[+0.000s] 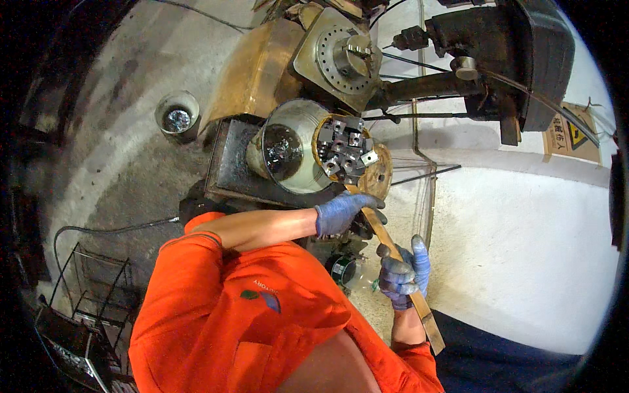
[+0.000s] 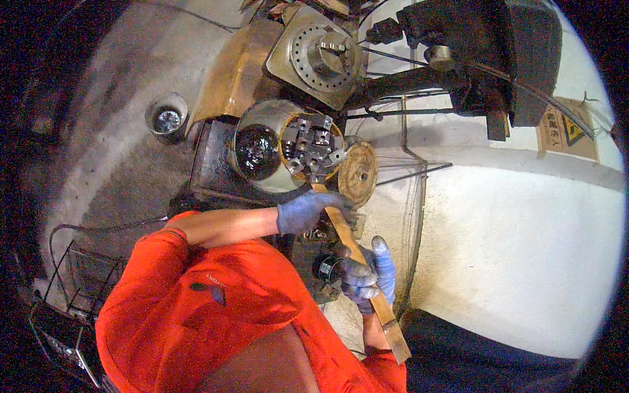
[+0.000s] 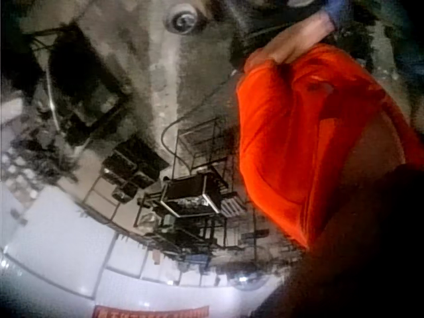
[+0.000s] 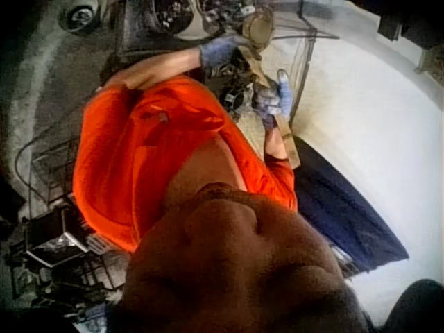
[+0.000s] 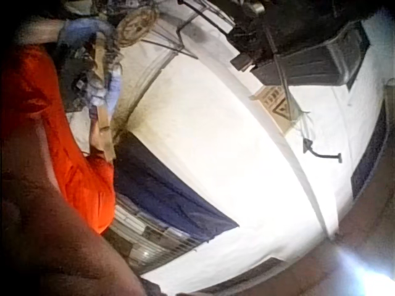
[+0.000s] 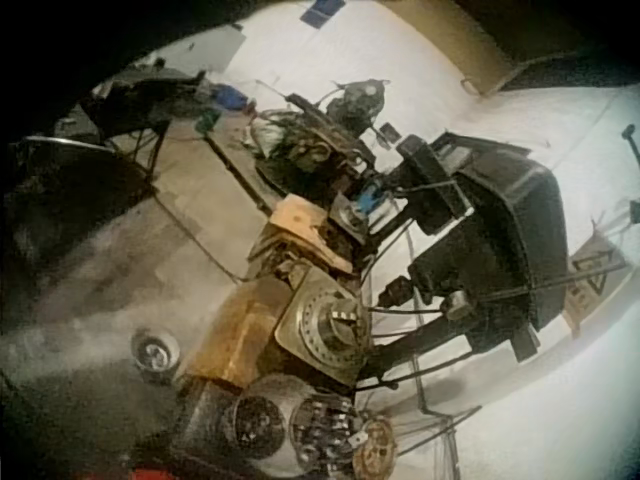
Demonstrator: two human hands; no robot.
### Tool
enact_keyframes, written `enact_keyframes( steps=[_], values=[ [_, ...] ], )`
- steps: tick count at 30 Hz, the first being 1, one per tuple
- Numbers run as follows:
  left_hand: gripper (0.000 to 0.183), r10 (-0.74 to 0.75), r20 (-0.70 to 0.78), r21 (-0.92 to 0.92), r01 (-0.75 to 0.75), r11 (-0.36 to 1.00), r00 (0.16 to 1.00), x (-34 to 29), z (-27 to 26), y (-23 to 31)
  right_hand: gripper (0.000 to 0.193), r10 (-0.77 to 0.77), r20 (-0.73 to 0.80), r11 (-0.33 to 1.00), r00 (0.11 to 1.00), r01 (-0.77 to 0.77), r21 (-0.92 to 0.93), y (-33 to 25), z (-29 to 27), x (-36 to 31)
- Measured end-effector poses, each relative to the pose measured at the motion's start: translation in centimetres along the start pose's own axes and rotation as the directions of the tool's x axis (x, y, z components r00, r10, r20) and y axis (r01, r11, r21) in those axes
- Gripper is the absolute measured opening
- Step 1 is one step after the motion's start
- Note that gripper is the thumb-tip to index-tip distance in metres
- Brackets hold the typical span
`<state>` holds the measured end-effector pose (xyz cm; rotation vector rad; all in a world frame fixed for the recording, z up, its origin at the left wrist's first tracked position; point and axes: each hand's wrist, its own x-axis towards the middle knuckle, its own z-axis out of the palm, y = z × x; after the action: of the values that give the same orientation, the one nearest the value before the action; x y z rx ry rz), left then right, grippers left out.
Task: The person picks up metal parts from a container by hand and places them into a machine, then uses a wooden-handled ladle to scoop parts out and move them between containers.
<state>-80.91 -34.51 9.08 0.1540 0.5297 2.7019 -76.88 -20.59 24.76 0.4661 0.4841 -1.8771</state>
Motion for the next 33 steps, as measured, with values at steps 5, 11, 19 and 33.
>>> enact_keyframes(
  steps=[5, 11, 19, 33],
  values=[
    [0.020, -0.097, 0.009, -0.097, 0.097, 0.991, 0.995, 0.2, -0.2, 0.0, 0.052, -0.036, -0.075, 0.995, 0.997, 0.029, -0.094, -0.2, -0.2, -0.3],
    [0.021, -0.092, 0.051, -0.053, 0.095, 0.994, 0.994, 1.1, -1.1, -0.3, 0.051, -0.044, -0.067, 0.991, 0.997, 0.035, -0.132, -0.3, -0.7, -0.1],
    [0.025, -0.106, 0.078, -0.032, 0.109, 0.993, 0.991, 2.3, -2.5, -0.7, 0.044, -0.038, -0.284, 0.980, 0.958, -0.020, -0.198, -0.8, -0.1, -1.1],
    [0.024, -0.120, 0.098, -0.073, 0.127, 0.989, 0.988, 2.9, -2.3, -0.6, 0.041, 0.102, -0.356, 0.977, 0.929, -0.160, -0.138, -2.6, 1.5, -2.0]
  ],
)
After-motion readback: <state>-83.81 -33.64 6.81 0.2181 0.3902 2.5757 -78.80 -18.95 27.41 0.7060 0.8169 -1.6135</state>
